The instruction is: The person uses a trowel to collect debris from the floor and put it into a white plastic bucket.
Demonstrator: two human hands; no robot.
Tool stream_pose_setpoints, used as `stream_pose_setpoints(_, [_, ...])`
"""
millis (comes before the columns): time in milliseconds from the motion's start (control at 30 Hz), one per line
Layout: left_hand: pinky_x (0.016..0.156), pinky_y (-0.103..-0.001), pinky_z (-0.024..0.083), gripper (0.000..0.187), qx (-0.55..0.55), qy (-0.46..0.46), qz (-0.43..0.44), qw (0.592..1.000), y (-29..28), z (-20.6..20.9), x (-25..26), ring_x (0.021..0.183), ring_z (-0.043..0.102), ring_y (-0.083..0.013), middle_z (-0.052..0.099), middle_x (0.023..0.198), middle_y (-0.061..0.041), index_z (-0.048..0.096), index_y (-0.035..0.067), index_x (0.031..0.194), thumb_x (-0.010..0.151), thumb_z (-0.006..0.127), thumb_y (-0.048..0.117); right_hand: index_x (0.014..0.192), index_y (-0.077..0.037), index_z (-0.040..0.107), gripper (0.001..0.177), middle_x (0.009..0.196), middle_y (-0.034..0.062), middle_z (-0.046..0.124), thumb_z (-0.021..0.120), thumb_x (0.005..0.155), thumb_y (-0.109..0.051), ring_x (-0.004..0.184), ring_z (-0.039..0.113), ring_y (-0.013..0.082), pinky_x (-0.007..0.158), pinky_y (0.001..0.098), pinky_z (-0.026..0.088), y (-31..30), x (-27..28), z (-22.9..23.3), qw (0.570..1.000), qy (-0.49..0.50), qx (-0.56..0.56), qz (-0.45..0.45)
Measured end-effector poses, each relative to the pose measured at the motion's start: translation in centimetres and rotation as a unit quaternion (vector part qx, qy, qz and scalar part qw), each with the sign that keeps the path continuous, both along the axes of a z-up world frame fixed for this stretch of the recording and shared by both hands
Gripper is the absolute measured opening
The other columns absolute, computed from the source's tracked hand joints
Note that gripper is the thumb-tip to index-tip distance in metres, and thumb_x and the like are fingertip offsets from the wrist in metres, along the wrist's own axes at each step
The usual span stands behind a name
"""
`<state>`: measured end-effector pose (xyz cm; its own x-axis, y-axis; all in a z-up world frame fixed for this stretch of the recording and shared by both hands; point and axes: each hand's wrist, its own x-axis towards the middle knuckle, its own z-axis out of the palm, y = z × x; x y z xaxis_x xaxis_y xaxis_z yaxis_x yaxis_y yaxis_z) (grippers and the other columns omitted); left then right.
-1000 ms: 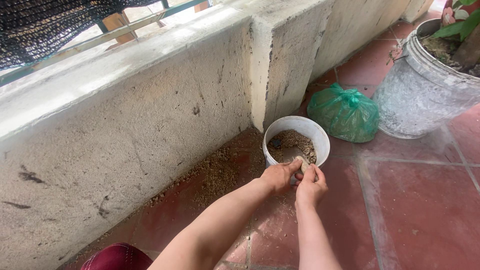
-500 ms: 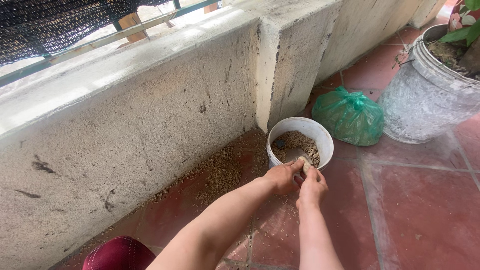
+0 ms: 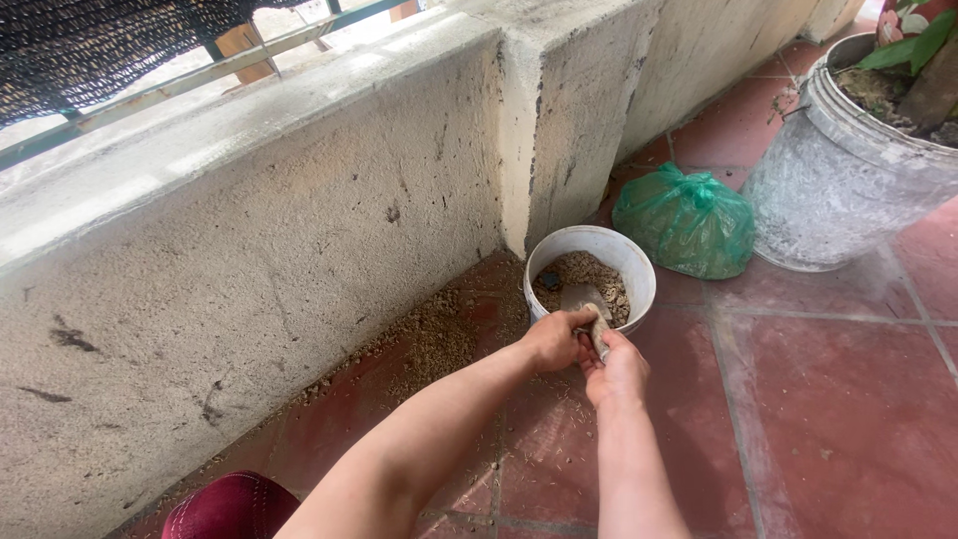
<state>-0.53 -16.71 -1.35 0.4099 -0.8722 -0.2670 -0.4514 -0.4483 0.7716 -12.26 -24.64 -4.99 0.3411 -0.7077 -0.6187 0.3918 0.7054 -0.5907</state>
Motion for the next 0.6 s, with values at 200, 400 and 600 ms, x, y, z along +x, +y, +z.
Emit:
stream_pose_setpoints(200, [0.104, -0.029, 0.058, 0.062, -0.083, 0.111, 0.02, 0.99, -0.8, -1.7, 0.9, 0.113, 0.074, -0.015, 0.079, 0.134, -0.015, 0.065, 0.002, 0.154, 0.094, 0.056, -0.01, 0.13, 0.008, 0.066, 0.03, 0.115, 0.0219, 0.073, 0.065, 0.103, -0.006, 0.093, 0.075, 0.0311, 0.085, 0.0445, 0.064, 0.0, -0.3, 1.2, 0.998, -0.025, 0.062, 0.007])
stream_pose_setpoints(400, [0.103, -0.034, 0.06, 0.059, -0.06, 0.146, 0.043, 0.987, -0.2, -0.6, 1.1, 0.112, 0.076, -0.0213, 0.079, 0.136, -0.018, 0.062, 0.005, 0.156, 0.097, 0.057, 0.0, 0.133, 0.0, 0.07, 0.031, 0.119, 0.0165, 0.074, 0.066, 0.103, -0.008, 0.099, 0.071, 0.0294, 0.084, 0.0428, 0.059, 0.6, -0.4, 0.4, 0.998, -0.016, 0.056, 0.037])
stream_pose_setpoints(600, [0.124, -0.038, 0.041, 0.052, -0.049, -0.011, 0.01, 0.999, -1.6, -2.7, 1.0, 0.149, 0.056, -0.0335, 0.059, 0.161, -0.024, 0.063, 0.007, 0.154, 0.107, 0.064, 0.031, 0.14, -0.014, 0.069, 0.033, 0.134, 0.0062, 0.069, 0.058, 0.11, -0.017, 0.114, 0.065, 0.0255, 0.095, 0.0416, 0.056, 2.0, -0.8, -1.1, 0.992, -0.074, 0.07, 0.075])
